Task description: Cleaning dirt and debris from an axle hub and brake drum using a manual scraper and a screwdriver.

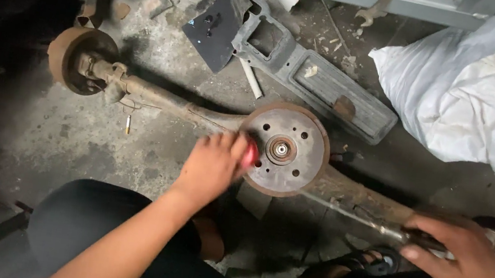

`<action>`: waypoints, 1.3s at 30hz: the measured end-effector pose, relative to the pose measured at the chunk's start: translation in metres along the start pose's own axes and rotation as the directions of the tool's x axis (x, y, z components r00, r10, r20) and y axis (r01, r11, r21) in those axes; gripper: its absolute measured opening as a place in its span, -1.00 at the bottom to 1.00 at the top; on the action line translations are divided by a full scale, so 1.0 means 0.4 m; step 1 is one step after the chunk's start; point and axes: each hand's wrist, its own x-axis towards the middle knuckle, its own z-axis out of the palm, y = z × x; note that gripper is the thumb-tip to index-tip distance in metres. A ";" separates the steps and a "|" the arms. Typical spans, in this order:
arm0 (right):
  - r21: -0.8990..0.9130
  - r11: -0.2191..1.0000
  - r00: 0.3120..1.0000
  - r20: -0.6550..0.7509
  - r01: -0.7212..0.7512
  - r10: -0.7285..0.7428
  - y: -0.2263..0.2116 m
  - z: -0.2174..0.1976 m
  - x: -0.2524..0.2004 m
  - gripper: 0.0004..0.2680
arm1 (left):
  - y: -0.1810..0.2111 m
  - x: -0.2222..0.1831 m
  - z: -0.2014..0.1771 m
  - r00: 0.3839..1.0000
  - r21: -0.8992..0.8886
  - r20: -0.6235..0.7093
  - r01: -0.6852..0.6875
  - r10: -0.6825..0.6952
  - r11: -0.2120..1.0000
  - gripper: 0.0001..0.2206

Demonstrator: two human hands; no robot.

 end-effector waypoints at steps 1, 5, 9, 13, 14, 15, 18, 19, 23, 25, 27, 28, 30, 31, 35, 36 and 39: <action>-0.059 0.996 0.996 0.065 -0.061 0.065 -0.018 0.000 0.005 -0.74 | 0.002 0.014 -0.008 0.998 0.060 0.051 0.035 -0.038 0.998 -0.38; -0.083 0.991 0.992 0.064 -0.103 0.108 -0.020 -0.014 0.010 -0.75 | 0.077 0.013 -0.081 0.935 0.098 0.250 -0.284 0.252 0.954 -0.35; 0.013 1.000 0.986 -0.163 0.016 -0.014 0.066 -0.006 -0.003 -0.66 | 0.024 0.068 -0.056 0.996 0.242 0.057 -0.077 0.065 0.967 -0.48; 0.088 0.996 0.990 -0.141 0.014 -0.002 0.112 -0.011 -0.006 -0.68 | 0.048 0.120 0.035 0.999 0.209 -0.041 0.012 -0.003 0.978 -0.33; 0.092 0.996 0.991 -0.134 0.009 0.004 0.137 -0.001 -0.002 -0.69 | 0.069 0.128 0.056 0.993 0.249 -0.092 -0.051 0.076 0.967 -0.33; 0.090 0.996 0.991 -0.137 0.016 -0.003 0.098 -0.028 0.011 -0.69 | 0.051 0.149 0.040 0.993 0.252 -0.095 -0.044 0.070 0.967 -0.33; 0.085 0.995 0.999 0.005 -0.044 0.044 -0.006 -0.081 0.003 -0.78 | 0.030 0.202 0.015 0.997 0.184 -0.078 0.029 -0.015 0.983 -0.37; 0.088 0.982 0.985 0.053 -0.169 0.165 -0.035 -0.094 0.003 -0.78 | 0.032 0.214 0.016 0.993 0.132 -0.115 0.038 -0.023 0.991 -0.36; 0.219 0.920 0.946 0.091 -0.325 0.312 -0.062 -0.111 0.007 -0.74 | 0.090 0.226 -0.059 0.999 -0.082 0.033 -0.024 0.027 0.996 -0.36; 0.256 0.943 0.975 -0.005 -0.215 0.224 -0.004 -0.092 0.008 -0.75 | 0.124 0.247 0.007 0.990 -0.025 -0.144 -0.004 0.000 1.000 -0.36; 0.287 0.951 0.982 -0.107 -0.119 0.155 0.024 -0.081 -0.010 -0.76 | 0.146 0.271 0.039 0.949 0.021 -0.316 0.010 -0.003 1.000 -0.36; 0.288 0.955 0.979 -0.165 -0.068 0.119 0.021 -0.087 -0.015 -0.75 | 0.145 0.280 0.035 0.959 0.019 -0.284 0.020 -0.013 1.000 -0.35; 0.282 0.959 0.970 -0.228 -0.012 0.079 0.011 -0.103 -0.023 -0.72 | 0.139 0.297 0.028 0.966 0.019 -0.256 0.034 -0.028 0.999 -0.34; 0.319 0.946 0.953 -0.298 0.048 0.052 0.006 -0.113 -0.026 -0.71 | 0.133 0.306 0.025 0.954 0.017 -0.288 0.091 -0.083 0.996 -0.36; 0.254 0.967 0.955 -0.292 0.023 0.054 0.035 -0.083 -0.025 -0.74 | 0.122 0.274 0.009 0.961 0.105 -0.274 0.007 0.022 0.994 -0.38; 0.252 0.967 0.954 -0.294 0.026 0.051 0.047 -0.076 -0.021 -0.74 | 0.117 0.249 -0.001 0.961 0.107 -0.277 0.009 0.021 0.994 -0.38; 0.368 0.930 0.944 -0.312 0.019 0.105 0.063 -0.064 -0.002 -0.78 | 0.072 0.187 -0.046 0.970 -0.030 -0.034 -0.243 0.241 0.970 -0.42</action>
